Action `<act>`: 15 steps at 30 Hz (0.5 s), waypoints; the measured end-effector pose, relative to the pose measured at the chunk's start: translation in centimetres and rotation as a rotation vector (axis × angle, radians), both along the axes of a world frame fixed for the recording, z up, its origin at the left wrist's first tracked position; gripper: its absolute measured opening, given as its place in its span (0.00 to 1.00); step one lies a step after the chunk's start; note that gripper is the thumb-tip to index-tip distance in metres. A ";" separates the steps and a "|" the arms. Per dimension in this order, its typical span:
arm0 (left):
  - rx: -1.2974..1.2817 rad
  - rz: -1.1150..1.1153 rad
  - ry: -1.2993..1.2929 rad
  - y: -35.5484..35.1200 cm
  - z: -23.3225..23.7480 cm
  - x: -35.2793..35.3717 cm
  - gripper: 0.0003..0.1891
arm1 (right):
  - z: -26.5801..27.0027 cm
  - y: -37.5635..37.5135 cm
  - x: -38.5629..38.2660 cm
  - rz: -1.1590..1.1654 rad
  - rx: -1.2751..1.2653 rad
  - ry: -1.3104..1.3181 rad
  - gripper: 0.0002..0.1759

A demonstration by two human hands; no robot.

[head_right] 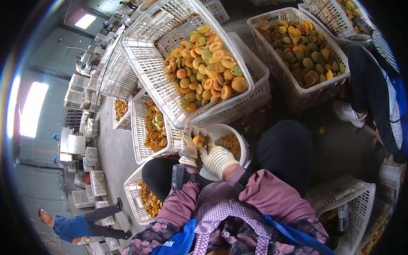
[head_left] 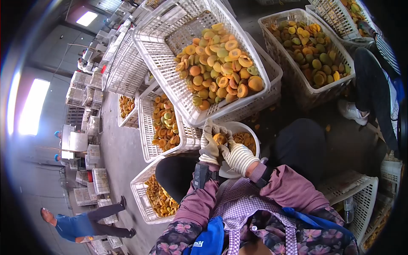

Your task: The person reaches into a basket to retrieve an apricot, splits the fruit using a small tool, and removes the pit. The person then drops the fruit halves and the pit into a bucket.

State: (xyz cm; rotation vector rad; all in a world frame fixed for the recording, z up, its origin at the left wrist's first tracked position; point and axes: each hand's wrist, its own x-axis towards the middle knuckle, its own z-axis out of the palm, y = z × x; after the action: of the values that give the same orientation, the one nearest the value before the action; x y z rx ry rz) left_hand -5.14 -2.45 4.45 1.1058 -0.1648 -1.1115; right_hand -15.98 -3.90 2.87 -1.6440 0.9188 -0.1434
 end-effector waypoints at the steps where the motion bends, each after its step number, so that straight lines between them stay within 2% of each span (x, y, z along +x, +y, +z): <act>1: 0.002 0.001 0.000 0.1 0.0 0.0 0.17 | -0.4 0.1 0.0 0.028 0.016 -0.035 0.31; 5: -0.104 -0.175 -0.077 0.6 0.5 0.2 0.17 | -0.6 0.7 0.0 0.016 0.114 -0.182 0.29; 7: -0.125 -0.229 -0.122 0.6 -0.2 1.1 0.17 | 0.4 0.7 -0.4 0.014 0.622 -0.258 0.27; 8: -0.210 -0.372 -0.004 0.3 -2.1 2.6 0.16 | 1.1 0.4 -1.0 0.010 0.832 -0.336 0.25; 9: -0.295 -0.511 0.115 0.2 -2.2 3.2 0.15 | 2.0 0.4 -1.2 0.039 1.008 -0.290 0.22; 10: -0.389 -0.503 -0.242 0.6 -2.0 3.7 0.10 | 2.2 0.6 -1.3 0.095 1.020 -0.299 0.23; 11: -0.389 -0.497 -0.245 0.6 -1.5 5.0 0.10 | 2.4 0.7 -1.3 0.149 1.026 -0.311 0.24; 12: -0.203 -0.111 -0.471 0.3 -1.0 6.6 0.11 | 2.5 1.1 -1.3 0.122 1.043 -0.334 0.24; 13: -0.011 0.280 -0.677 -0.3 -0.7 7.9 0.17 | 2.6 1.7 -1.4 0.092 1.058 -0.358 0.24; 14: -0.016 0.275 -0.678 -1.1 -0.8 8.8 0.17 | 2.9 1.8 -1.3 -0.033 1.118 -0.352 0.24; 15: 0.027 0.211 -0.861 -2.0 -0.7 9.7 0.17 | 2.8 1.8 -0.9 -0.039 1.113 -0.359 0.24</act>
State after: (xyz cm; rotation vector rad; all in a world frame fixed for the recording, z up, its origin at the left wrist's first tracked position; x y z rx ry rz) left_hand 4.59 -4.49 3.73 1.5317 -0.6885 -0.3941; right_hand -16.92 -2.14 5.69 -0.5377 0.5626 0.0523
